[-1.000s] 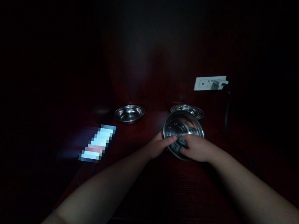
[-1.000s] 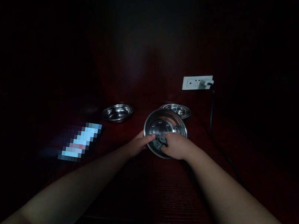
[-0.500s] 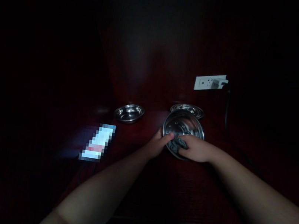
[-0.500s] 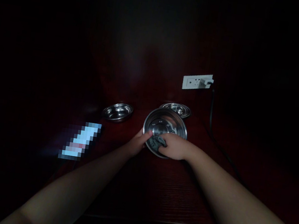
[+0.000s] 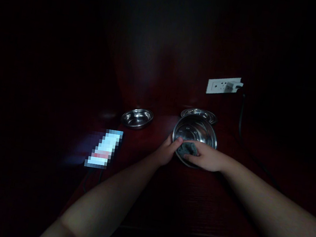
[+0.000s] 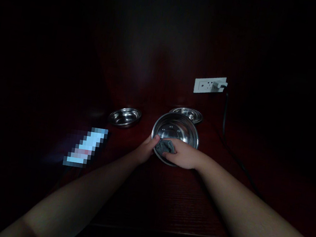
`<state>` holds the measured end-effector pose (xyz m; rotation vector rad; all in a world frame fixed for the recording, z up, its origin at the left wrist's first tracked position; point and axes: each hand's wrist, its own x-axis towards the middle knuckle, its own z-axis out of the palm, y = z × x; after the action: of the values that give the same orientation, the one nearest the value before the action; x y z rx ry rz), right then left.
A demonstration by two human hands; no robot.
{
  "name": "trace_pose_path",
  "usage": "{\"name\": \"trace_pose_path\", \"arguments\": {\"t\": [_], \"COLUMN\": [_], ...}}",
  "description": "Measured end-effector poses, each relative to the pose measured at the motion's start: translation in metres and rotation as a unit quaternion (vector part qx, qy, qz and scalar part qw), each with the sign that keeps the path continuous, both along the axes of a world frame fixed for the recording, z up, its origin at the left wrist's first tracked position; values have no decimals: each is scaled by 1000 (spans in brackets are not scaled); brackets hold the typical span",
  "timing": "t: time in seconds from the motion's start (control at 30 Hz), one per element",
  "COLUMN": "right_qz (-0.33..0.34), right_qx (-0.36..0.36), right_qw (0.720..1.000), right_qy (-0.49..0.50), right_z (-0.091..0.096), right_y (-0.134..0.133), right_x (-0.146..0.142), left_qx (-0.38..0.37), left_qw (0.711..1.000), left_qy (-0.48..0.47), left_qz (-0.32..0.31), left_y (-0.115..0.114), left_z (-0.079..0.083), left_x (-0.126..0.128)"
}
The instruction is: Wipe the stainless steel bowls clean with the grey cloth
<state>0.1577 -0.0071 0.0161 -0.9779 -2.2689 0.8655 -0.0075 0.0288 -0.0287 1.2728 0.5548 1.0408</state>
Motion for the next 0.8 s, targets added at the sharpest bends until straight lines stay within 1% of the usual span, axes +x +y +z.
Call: {"name": "trace_pose_path", "arguments": {"t": [0.1, 0.3, 0.5, 0.8], "right_qz": [8, 15, 13, 16], "right_qx": [-1, 8, 4, -34], "right_qw": [1000, 1000, 999, 996], "right_qy": [6, -17, -45, -76], "right_z": [-1, -3, 0, 6], "right_y": [0, 2, 2, 0], "right_x": [0, 4, 5, 8], "left_qx": [-5, -17, -25, -23], "left_qw": [1000, 1000, 1000, 1000], "left_qy": [10, 20, 10, 17], "left_qz": [8, 14, 14, -7], "left_y": [0, -1, 1, 2], "left_z": [0, 3, 1, 1], "left_x": [0, 0, 2, 1]}}
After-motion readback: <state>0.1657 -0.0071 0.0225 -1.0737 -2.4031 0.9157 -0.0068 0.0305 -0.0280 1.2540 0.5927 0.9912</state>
